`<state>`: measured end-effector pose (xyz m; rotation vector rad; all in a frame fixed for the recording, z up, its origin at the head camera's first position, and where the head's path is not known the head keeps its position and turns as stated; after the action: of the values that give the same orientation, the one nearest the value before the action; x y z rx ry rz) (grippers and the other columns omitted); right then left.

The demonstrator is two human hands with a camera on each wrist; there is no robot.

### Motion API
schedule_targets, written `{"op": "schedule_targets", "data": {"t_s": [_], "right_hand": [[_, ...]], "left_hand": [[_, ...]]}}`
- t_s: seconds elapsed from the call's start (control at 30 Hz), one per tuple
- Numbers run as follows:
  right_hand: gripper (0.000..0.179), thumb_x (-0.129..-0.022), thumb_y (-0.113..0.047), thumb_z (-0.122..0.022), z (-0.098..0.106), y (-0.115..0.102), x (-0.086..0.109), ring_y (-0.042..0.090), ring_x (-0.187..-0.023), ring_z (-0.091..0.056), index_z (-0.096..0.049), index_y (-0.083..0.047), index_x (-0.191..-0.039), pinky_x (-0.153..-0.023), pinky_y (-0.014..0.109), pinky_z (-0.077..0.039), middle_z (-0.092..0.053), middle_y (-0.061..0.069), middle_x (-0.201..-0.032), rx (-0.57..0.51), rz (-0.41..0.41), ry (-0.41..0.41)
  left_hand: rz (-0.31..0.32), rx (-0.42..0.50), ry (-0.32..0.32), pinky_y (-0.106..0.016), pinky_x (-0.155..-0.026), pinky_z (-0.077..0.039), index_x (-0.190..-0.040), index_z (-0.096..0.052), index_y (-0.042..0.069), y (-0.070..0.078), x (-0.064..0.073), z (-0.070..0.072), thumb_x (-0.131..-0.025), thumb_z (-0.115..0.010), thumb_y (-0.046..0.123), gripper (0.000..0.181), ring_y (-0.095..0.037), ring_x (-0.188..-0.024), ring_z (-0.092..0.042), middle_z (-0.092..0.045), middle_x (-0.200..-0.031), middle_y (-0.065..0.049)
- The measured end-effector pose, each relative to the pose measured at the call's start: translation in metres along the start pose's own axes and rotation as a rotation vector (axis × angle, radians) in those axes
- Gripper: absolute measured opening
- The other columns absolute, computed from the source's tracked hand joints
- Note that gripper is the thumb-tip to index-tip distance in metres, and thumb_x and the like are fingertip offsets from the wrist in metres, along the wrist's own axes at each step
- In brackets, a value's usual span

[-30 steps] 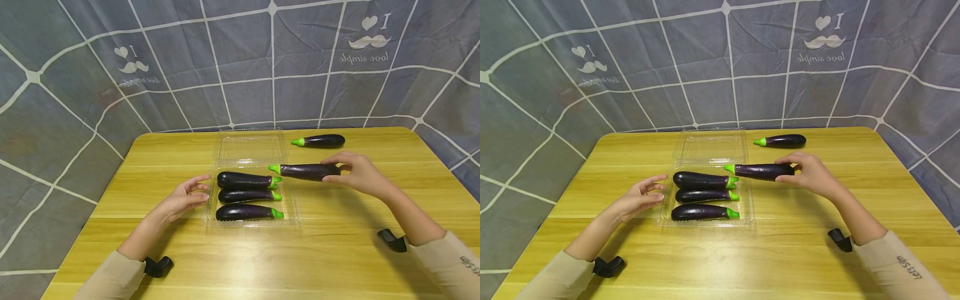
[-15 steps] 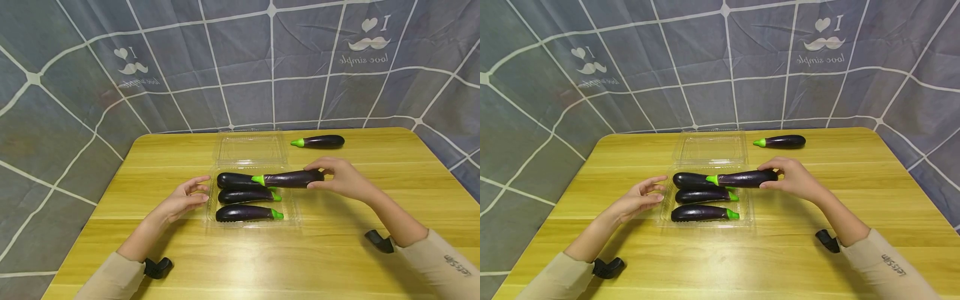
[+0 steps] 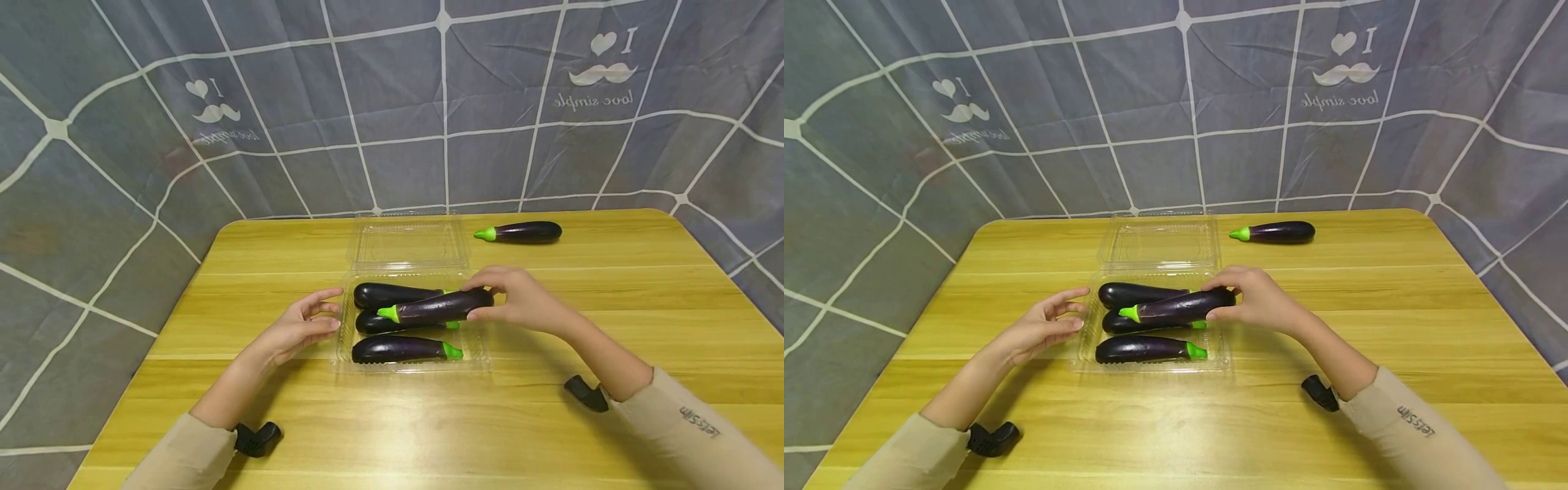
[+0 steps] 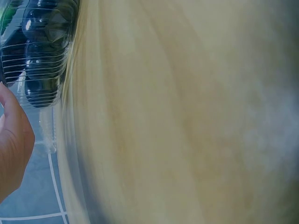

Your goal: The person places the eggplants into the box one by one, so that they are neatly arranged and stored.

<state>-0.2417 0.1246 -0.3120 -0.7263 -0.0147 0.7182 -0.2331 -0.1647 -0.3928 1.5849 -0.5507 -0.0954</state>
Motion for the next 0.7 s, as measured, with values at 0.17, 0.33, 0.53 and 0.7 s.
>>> {"op": "schedule_targets", "data": {"t_s": [0.17, 0.33, 0.53, 0.7], "right_hand": [[0.040, -0.073, -0.028, -0.079, -0.011, -0.008, -0.007, 0.015, -0.094, -0.058, -0.068, -0.012, -0.109, -0.070, 0.036, -0.050, -0.064, -0.001, -0.106, -0.003, 0.032, -0.014], [0.040, -0.074, -0.028, -0.078, -0.020, -0.011, -0.013, 0.012, -0.076, -0.051, -0.068, -0.013, -0.110, -0.059, 0.028, -0.046, -0.064, -0.001, -0.106, 0.003, 0.030, -0.027], [0.040, -0.075, -0.027, -0.078, -0.025, -0.012, -0.018, 0.012, -0.073, -0.051, -0.068, -0.010, -0.109, -0.060, 0.028, -0.046, -0.065, 0.002, -0.106, 0.020, 0.040, -0.021], [0.039, -0.075, -0.026, -0.078, -0.028, -0.011, -0.020, 0.016, -0.065, -0.051, -0.068, -0.009, -0.109, -0.059, 0.025, -0.045, -0.065, 0.002, -0.103, 0.017, 0.042, -0.022]], "left_hand": [[0.004, 0.001, -0.001, -0.023, -0.079, -0.052, -0.144, -0.025, -0.001, -0.001, 0.000, 0.000, -0.086, -0.056, -0.007, 0.066, -0.010, -0.084, -0.057, -0.043, -0.113, -0.011], [0.007, 0.004, -0.001, -0.023, -0.079, -0.052, -0.144, -0.024, -0.001, -0.001, 0.000, 0.001, -0.086, -0.056, -0.007, 0.066, -0.010, -0.085, -0.057, -0.043, -0.114, -0.011], [0.008, 0.008, -0.002, -0.023, -0.079, -0.051, -0.144, -0.024, -0.001, 0.000, 0.000, 0.001, -0.086, -0.056, -0.006, 0.067, -0.010, -0.085, -0.058, -0.044, -0.113, -0.010], [0.011, 0.009, -0.004, -0.023, -0.079, -0.051, -0.145, -0.024, 0.000, 0.000, -0.001, 0.002, -0.086, -0.055, -0.007, 0.067, -0.011, -0.085, -0.058, -0.044, -0.113, -0.009]]}}
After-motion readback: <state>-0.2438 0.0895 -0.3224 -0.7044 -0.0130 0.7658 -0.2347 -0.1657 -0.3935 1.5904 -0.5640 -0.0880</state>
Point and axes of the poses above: each hand's wrist, its own x-axis away from the middle knuckle, its own z-axis out of the back of the hand, y = z × x, the point moved 9 cm from there along -x, towards the middle knuckle
